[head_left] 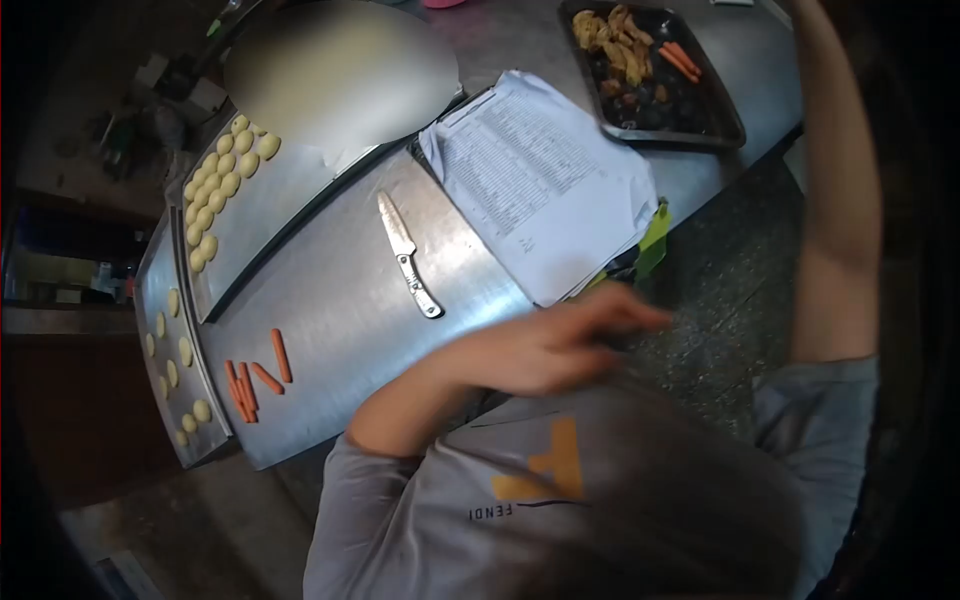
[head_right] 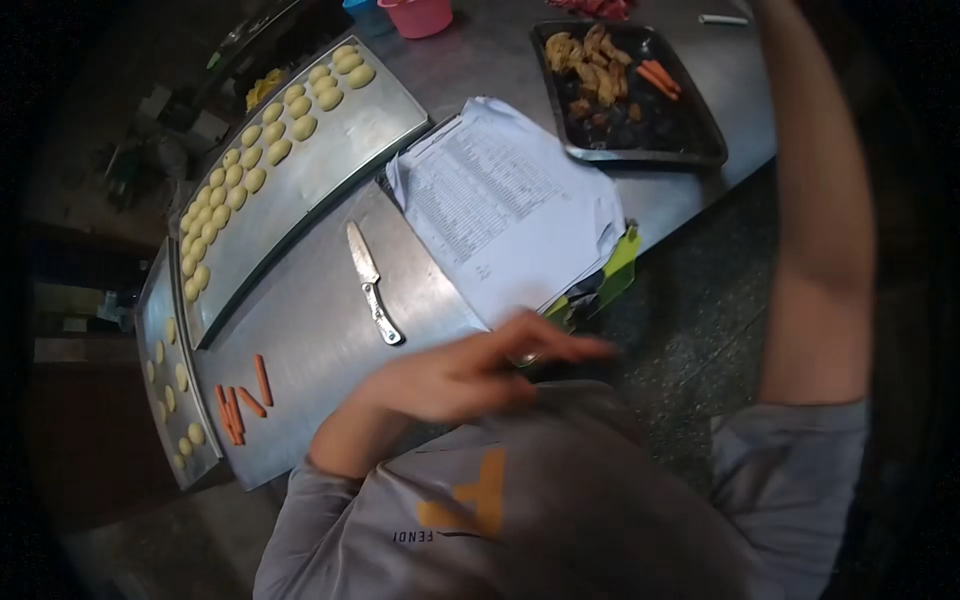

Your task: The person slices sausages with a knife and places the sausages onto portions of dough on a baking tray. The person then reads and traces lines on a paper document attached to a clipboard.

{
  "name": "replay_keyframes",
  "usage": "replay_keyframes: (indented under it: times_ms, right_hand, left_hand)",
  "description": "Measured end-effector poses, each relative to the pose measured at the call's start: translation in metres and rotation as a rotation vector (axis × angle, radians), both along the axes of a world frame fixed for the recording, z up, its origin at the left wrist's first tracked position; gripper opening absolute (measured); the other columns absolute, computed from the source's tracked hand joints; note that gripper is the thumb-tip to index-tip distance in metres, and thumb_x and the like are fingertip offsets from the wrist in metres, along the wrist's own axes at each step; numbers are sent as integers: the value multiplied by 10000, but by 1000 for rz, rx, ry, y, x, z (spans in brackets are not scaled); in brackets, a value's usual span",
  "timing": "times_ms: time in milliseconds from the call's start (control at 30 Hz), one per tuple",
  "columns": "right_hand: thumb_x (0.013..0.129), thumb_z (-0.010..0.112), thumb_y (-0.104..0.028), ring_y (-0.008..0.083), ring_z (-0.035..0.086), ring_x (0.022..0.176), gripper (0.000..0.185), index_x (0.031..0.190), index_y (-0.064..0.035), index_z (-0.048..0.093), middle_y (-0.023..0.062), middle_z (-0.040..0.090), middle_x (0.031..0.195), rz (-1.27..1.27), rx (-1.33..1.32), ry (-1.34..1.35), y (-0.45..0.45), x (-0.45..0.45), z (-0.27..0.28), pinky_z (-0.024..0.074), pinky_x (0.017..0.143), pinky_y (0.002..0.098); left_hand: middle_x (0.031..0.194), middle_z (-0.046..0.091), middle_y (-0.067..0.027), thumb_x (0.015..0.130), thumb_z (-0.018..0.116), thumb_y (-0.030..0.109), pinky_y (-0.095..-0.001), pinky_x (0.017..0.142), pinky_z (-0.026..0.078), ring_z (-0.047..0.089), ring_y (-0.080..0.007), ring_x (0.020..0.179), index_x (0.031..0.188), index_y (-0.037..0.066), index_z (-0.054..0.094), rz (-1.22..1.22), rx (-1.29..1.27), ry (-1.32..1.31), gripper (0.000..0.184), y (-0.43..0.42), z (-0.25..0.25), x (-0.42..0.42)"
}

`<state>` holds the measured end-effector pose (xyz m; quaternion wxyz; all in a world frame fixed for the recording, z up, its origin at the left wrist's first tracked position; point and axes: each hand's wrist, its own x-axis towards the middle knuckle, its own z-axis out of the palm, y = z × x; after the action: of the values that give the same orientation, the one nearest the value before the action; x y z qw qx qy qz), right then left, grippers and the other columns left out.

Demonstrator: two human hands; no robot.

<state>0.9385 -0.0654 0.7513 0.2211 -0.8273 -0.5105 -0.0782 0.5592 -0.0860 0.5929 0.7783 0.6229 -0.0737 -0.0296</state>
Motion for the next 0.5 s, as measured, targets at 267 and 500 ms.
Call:
replay_keyframes:
  times_ms: [267,500]
  right_hand:
    - [851,530,-175,188,563,863,323,1137,-26,522,110,552,1073,1171,-124,1252,-38,-315,-161,451,750,309]
    - [865,525,-203,236,541,788,359,1147,12,471,126,531,960,1382,-177,1154,-46,-472,-161,439,725,316]
  left_hand:
    - [862,584,-79,831,459,93,-283,711,447,531,-170,792,902,48,560,787,839,594,131,182,-32,-121]
    - [801,600,-73,813,453,112,-283,605,448,533,-165,651,828,26,552,968,979,514,132,176,70,-76]
